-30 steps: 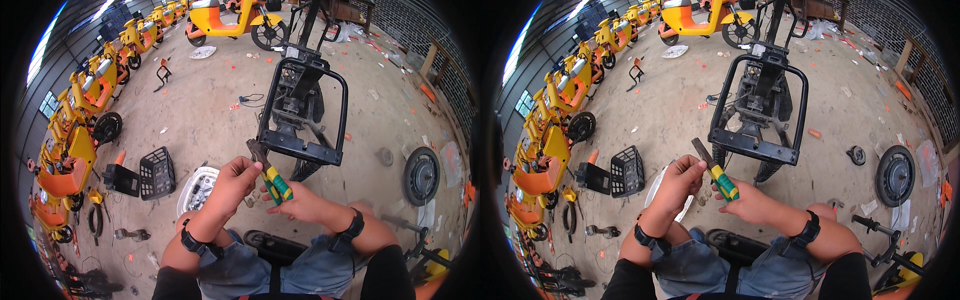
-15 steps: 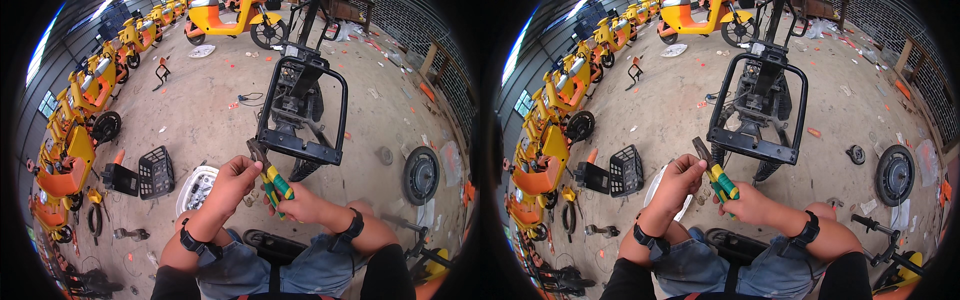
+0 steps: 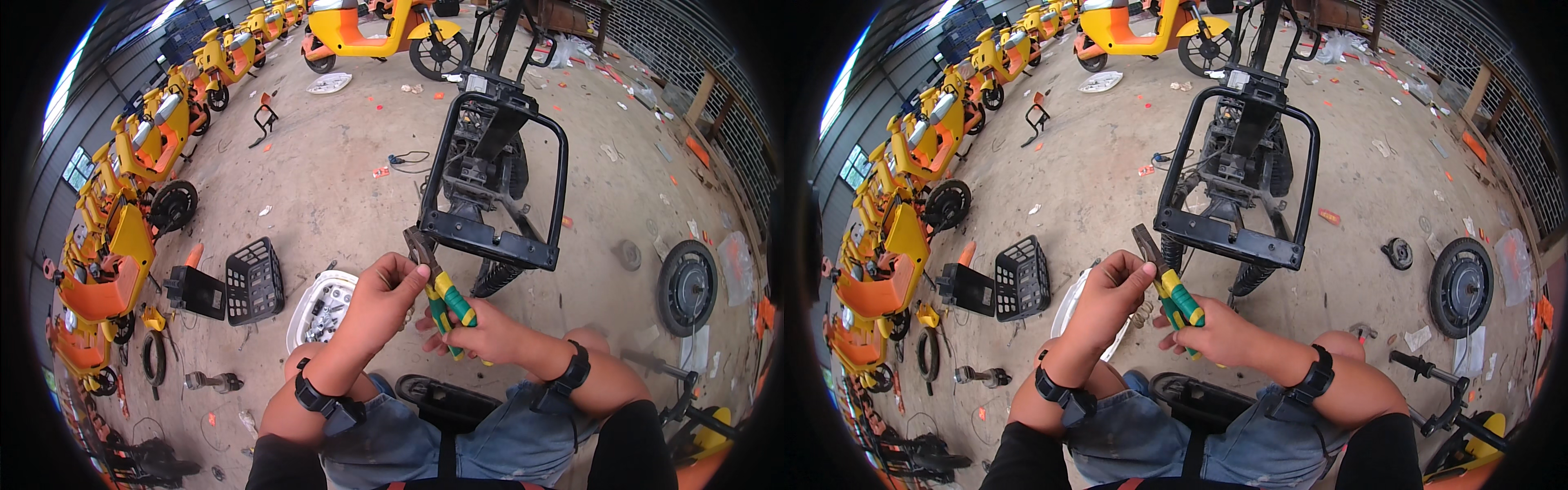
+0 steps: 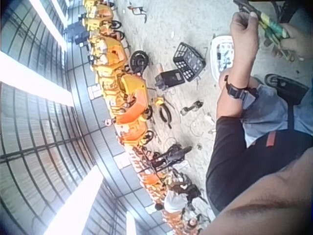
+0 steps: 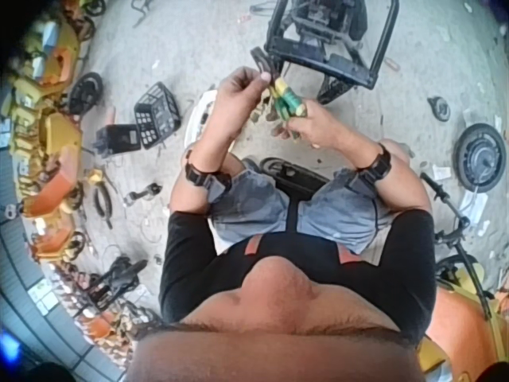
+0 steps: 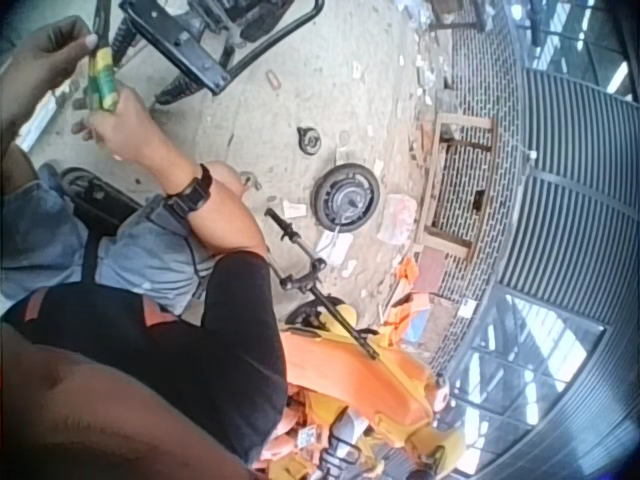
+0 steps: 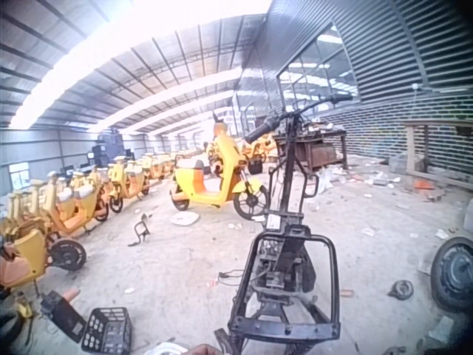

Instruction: The person uses pliers to manipulate a small metal component on the front frame of a scooter. The person holds the component with one hand and uses the pliers with the other to adjust or secure it.

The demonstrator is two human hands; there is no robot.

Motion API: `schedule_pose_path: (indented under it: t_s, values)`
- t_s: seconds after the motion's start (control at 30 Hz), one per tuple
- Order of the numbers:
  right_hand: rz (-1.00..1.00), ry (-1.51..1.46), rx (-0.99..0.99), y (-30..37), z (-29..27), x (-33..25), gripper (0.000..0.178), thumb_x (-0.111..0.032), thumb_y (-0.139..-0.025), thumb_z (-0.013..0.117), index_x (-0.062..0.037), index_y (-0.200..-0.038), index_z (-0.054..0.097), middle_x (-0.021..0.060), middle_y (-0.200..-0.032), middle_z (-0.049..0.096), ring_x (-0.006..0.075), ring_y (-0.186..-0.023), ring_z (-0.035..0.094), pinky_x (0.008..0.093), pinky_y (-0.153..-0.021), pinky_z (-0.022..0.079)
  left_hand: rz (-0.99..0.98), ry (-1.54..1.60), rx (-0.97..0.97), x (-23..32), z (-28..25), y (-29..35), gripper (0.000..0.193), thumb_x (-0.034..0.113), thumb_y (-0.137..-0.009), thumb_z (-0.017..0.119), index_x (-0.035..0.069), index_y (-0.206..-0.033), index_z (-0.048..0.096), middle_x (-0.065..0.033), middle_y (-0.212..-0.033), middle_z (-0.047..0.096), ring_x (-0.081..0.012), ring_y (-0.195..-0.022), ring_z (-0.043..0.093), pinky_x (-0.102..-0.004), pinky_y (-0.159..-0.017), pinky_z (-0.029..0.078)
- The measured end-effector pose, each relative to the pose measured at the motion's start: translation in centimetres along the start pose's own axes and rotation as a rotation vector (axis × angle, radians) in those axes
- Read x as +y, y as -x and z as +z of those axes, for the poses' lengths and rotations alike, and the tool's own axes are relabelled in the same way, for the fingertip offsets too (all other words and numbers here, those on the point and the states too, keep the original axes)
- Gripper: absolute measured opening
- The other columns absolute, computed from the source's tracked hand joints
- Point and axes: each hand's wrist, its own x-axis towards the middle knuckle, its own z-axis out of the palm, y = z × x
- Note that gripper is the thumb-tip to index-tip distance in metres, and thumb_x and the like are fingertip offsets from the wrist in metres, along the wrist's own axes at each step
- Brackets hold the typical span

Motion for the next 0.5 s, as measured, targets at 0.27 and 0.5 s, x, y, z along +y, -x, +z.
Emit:
schedule_pose_path:
  t_s: [0.27, 0.5]
  values:
    - [0.017, -0.028, 0.015, -0.4, -0.4, 1.0, 0.032, -0.015, -0.095, 0.057, 0.002, -0.121, 0.053, 0.0037, -0.088, 0.061, 0.0129, -0.072, 0.061, 0.0281, -0.063, 0.048, 0.146, -0.312, 0.072, 0.4, 0.3, 0.7, 0.028, 0.024, -0.099, 0.063, 0.0, -0.085, 0.061, 0.0022, -0.063, 0.051, -0.0042, -0.06, 0.041, -0.0254, -0.051, 0.034]
    - [-0.03, 0.048, 0.099, -0.4, 0.0, 1.2, 0.021, -0.018, -0.092, 0.059, 0.0014, -0.102, 0.056, 0.0031, -0.072, 0.057, 0.012, -0.061, 0.057, 0.0291, -0.058, 0.046, 0.184, -0.365, 0.09, 0.2, 0.3, 1.0, 0.028, 0.024, -0.098, 0.062, -0.002, -0.088, 0.061, -0.0005, -0.059, 0.05, -0.0054, -0.056, 0.041, -0.027, -0.049, 0.034]
